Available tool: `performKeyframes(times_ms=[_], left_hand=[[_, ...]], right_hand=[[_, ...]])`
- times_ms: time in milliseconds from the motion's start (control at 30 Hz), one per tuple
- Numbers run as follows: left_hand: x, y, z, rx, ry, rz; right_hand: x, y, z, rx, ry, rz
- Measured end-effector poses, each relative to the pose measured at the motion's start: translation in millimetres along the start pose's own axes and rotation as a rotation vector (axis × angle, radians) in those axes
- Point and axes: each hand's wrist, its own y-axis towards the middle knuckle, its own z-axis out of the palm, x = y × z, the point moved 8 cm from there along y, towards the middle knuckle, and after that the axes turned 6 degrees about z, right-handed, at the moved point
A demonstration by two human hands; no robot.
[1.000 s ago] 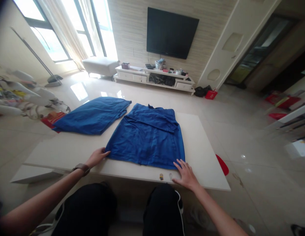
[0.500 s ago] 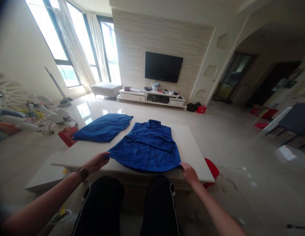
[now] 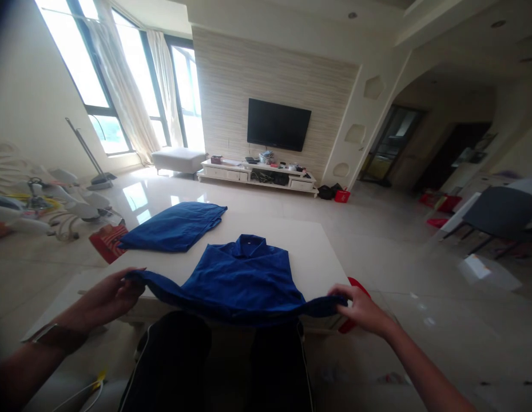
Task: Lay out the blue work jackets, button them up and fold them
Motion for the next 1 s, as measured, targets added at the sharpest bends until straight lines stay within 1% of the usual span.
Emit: performKeyframes(times_ms=[33, 67, 100, 133, 200, 267, 300, 333, 367, 433, 500, 533, 567, 633, 667, 700, 733, 767, 800, 867, 933, 967, 1000], left_hand=[[5, 5, 11.5, 0.05, -0.052, -0.061], [7, 13, 24.8, 0.092, -0.104, -0.094], [6, 23, 38.3, 0.114, -0.136, -0.096], [2, 35, 51.6, 0.118, -0.149, -0.065], [-8, 66, 76.3, 0.081, -0.12, 0.028], [-20, 99, 96.2, -0.01, -0.041, 0.18], [-24, 115, 104.4, -0.058, -0.009, 0.247], [-24, 131, 111.0, -0.102, 0.047, 0.302], [-20, 145, 115.6, -0.141, 0.133, 0.346], [-3, 167, 116.6, -0.207, 0.362, 0.396], [26, 179, 106.0, -0.245, 0.575, 0.409], [44, 183, 99.0, -0.224, 0.691, 0.407], [63, 185, 92.6, -0.165, 0.834, 0.397], [108, 185, 83.9, 0.076, 1.365, 0.352], [132, 184, 75.1, 0.203, 1.595, 0.284], [154, 183, 64.9, 0.313, 1.778, 0.214], [169, 182, 55.2, 0.39, 1.893, 0.154], [180, 182, 48.1, 0.434, 1.968, 0.113], [186, 184, 45.0, 0.455, 2.021, 0.102], [191, 191, 49.6, 0.467, 2.085, 0.115], [194, 198, 64.8, 0.475, 2.115, 0.121], [197, 200, 76.9, 0.483, 2.116, 0.145], [199, 200, 91.9, 0.483, 2.109, 0.201]], right_hand=[[2, 13, -8, -0.064, 0.027, -0.008], [3, 29, -15, -0.126, 0.057, -0.015], [3, 50, -22, -0.18, 0.091, -0.018], [2, 74, -27, -0.222, 0.13, -0.018], [-4, 128, -33, -0.298, 0.2, 0.013], [-17, 181, -34, -0.401, 0.159, 0.131], [-23, 203, -31, -0.462, 0.096, 0.195], [-27, 223, -24, -0.496, 0.058, 0.23], [-30, 240, -13, -0.515, 0.022, 0.252], [-36, 263, 21, -0.505, -0.037, 0.253], [-42, 272, 67, -0.431, -0.089, 0.21], [-44, 272, 93, -0.366, -0.128, 0.166], [-45, 269, 120, -0.278, -0.185, 0.108], [-51, 258, 174, -0.047, -0.33, 0.001], [-56, 250, 198, 0.068, -0.387, -0.026], [-64, 241, 216, 0.163, -0.424, -0.027], [-71, 234, 230, 0.224, -0.439, -0.007], [-78, 229, 238, 0.254, -0.447, 0.017], [-84, 225, 243, 0.258, -0.453, 0.04], [-94, 221, 245, 0.223, -0.46, 0.073], [-103, 218, 241, 0.181, -0.466, 0.105], [-109, 217, 238, 0.161, -0.472, 0.128], [-117, 215, 234, 0.14, -0.48, 0.157]])
